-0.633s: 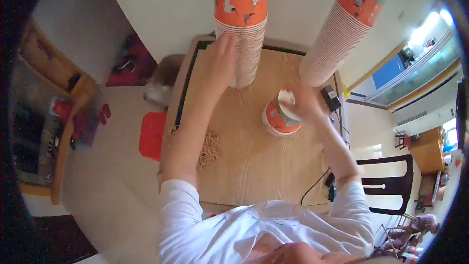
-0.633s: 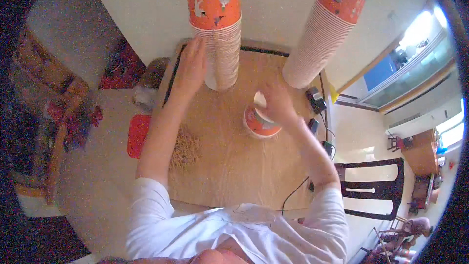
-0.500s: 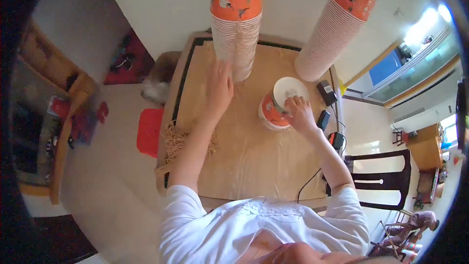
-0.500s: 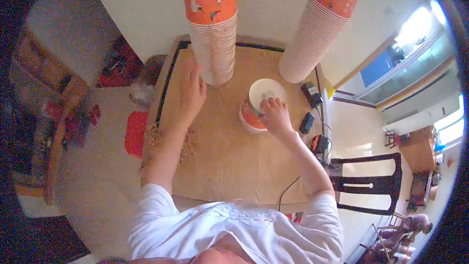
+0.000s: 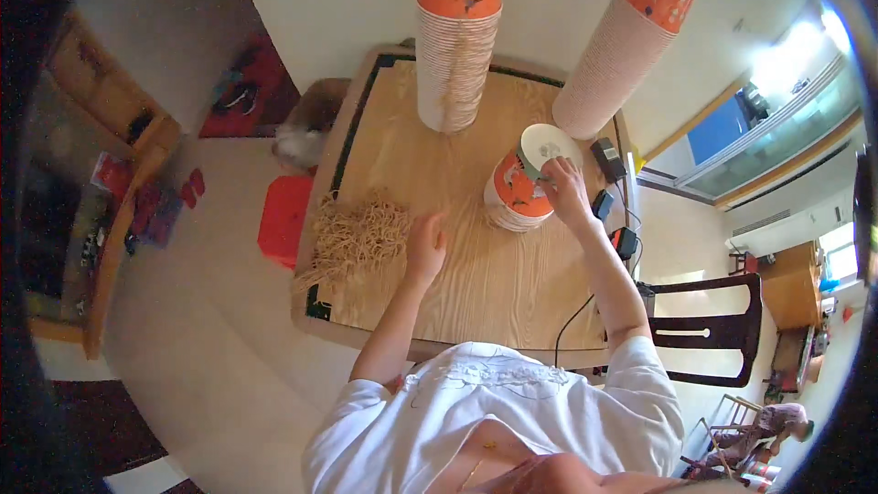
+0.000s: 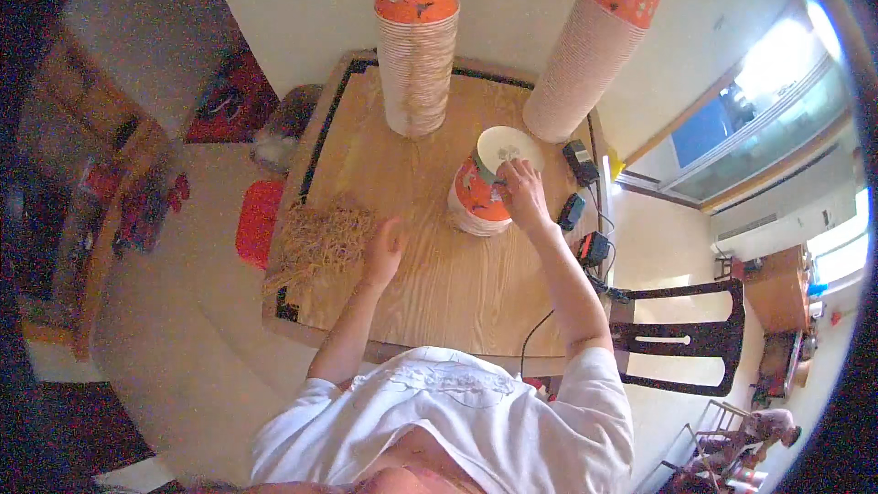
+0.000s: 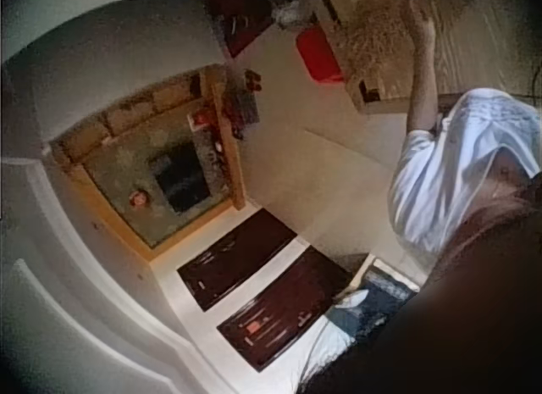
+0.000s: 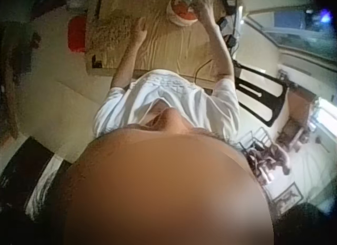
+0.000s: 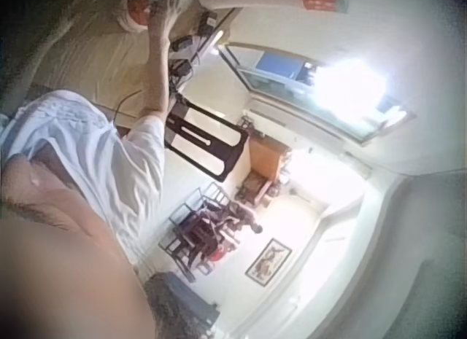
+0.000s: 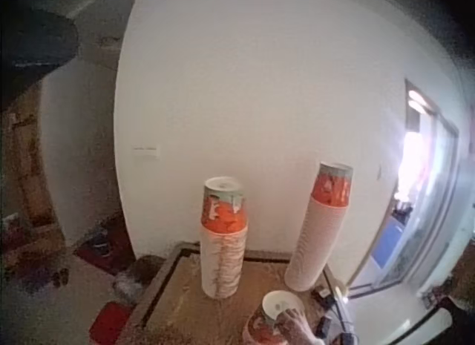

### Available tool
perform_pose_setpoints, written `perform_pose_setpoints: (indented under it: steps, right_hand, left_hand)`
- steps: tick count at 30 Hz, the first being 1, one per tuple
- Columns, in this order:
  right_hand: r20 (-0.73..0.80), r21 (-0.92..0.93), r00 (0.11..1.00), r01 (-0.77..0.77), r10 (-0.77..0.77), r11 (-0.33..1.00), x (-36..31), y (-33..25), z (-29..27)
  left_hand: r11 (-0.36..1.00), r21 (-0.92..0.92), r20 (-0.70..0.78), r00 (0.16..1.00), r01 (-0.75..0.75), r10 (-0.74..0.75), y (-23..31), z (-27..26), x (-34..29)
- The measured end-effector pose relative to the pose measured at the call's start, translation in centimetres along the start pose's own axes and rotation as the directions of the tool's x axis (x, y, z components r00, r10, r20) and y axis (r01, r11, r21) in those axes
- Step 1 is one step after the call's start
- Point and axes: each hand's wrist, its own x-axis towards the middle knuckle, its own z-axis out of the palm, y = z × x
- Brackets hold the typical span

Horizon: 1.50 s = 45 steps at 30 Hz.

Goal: Organizing and inspecting patterned paper cups on a table.

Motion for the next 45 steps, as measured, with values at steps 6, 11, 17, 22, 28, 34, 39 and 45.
perform_pose_setpoints:
  steps: [6, 11, 17, 22, 28, 34, 39, 45]
  right_hand:
    - [0.042, -0.122, 0.998, 0.047, -0.043, 0.991, 0.6, -0.3, -0.5]
    - [-0.021, -0.125, 0.998, 0.064, -0.067, 0.990, 2.7, -2.3, -3.5]
    - [-0.161, -0.107, 0.981, 0.095, -0.111, 0.990, 2.9, -8.3, -11.0]
    - [-0.142, 0.166, 0.990, 0.017, 0.007, 0.986, -0.7, -13.0, -14.3]
    - [-0.043, 0.430, 0.999, 0.012, 0.007, 0.903, -5.6, -12.9, -9.5]
    - [-0.008, 0.512, 0.994, -0.087, 0.106, 0.854, -9.4, -14.2, -6.5]
    - [-0.028, 0.496, 0.994, -0.074, 0.101, 0.865, -10.0, -14.5, -7.1]
    - [-0.017, 0.545, 0.981, -0.151, 0.191, 0.825, -10.3, -14.1, -8.5]
  left_hand:
    - [0.999, 0.002, -0.033, 0.999, 0.038, -0.038, 1.1, 0.1, -1.3]
    - [0.999, 0.020, 0.010, 0.999, 0.040, -0.041, 0.8, 0.7, -2.3]
    - [0.995, -0.066, 0.062, 0.996, 0.071, -0.067, 4.3, -0.8, -1.0]
    - [0.587, -0.748, 0.244, 0.950, 0.312, -0.194, 9.4, -3.9, 1.4]
    - [0.057, -0.883, 0.399, 0.811, 0.465, -0.428, 12.9, -6.3, 0.9]
    - [0.602, -0.735, 0.111, 0.931, 0.312, -0.347, 10.5, -6.0, -2.8]
    - [0.189, -0.842, 0.339, 0.768, 0.506, -0.544, 11.8, -6.4, -4.4]
    - [0.119, -0.866, 0.348, 0.756, 0.486, -0.554, 9.1, -6.8, -5.2]
